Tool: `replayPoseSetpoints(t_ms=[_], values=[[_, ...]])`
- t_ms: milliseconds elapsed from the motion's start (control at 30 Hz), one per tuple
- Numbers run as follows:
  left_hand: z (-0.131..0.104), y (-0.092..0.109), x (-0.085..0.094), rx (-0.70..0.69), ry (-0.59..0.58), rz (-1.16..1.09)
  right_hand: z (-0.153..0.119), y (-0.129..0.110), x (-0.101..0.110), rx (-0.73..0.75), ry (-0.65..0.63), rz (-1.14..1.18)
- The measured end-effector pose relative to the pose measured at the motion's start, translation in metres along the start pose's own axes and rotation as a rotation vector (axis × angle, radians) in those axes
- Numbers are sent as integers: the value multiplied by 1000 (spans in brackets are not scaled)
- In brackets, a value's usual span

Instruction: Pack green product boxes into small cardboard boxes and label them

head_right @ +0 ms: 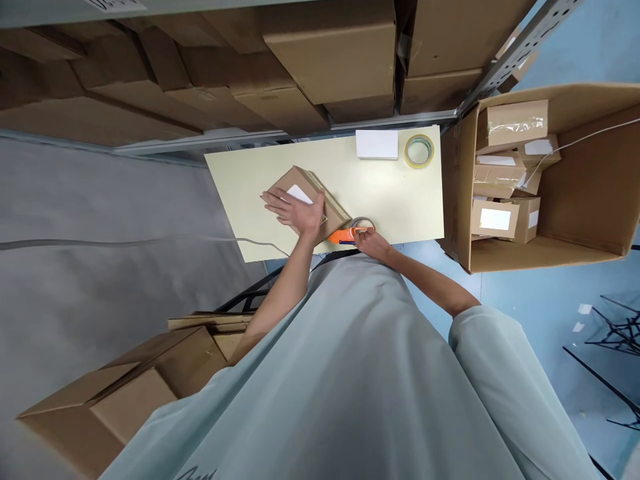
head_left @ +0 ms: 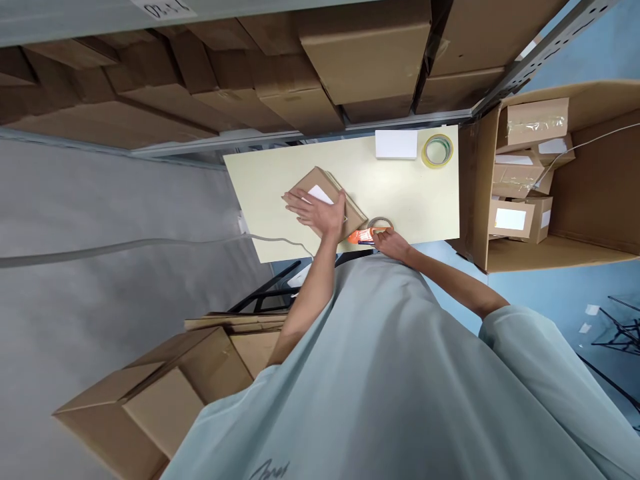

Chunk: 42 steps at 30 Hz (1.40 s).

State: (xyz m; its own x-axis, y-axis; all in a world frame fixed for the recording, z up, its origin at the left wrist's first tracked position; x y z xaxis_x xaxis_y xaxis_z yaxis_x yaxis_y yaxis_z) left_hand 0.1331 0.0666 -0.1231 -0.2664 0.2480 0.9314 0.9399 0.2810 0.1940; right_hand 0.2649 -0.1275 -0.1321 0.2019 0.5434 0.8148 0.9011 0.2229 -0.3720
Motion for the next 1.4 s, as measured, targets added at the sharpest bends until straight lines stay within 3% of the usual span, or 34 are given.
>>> replayPoseSetpoints(t_ms=[100,267,500,600,767,867,933,1067,1133,1267,1400], values=[[-5,9,3,-70,36,78,0,-1,2,-29,29,-10],[-13,8,8,-165,-38,112,-8,19,12,33,31,-14],[-10,4,10,-339,-55,83,-57,127,34,-79,-17,-110],[-12,6,8,-420,-83,103,-50,145,44,-92,-20,-101],[-18,15,11,-701,-243,144,12,105,50,-40,-13,-86],[-21,13,17,-841,-343,168,32,76,44,-34,-32,-68],[-19,7,21,-799,-353,181,32,64,38,-50,-44,-46],[-17,-8,18,-479,-246,182,22,51,26,-113,-44,23],[-22,-8,13,-433,-197,186,19,46,22,-146,-31,75],[-27,-2,12,-513,-162,235,15,39,18,-192,15,134],[-24,0,19,-752,-292,293,8,30,15,-117,19,85]])
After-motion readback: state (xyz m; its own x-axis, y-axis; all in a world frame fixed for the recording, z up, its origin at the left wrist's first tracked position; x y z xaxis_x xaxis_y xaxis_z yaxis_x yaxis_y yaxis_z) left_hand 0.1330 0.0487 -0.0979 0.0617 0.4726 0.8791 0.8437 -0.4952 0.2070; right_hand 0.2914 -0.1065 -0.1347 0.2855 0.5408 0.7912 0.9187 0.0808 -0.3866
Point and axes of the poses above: each hand's wrist, its own z-axis towards the middle knuckle, its own x-axis out of the back of the hand, y = z × x, the point moved 6 cm from there along z, towards the middle knuckle, and after that the axes turned 5 degrees about z, right-handed, at the moved point
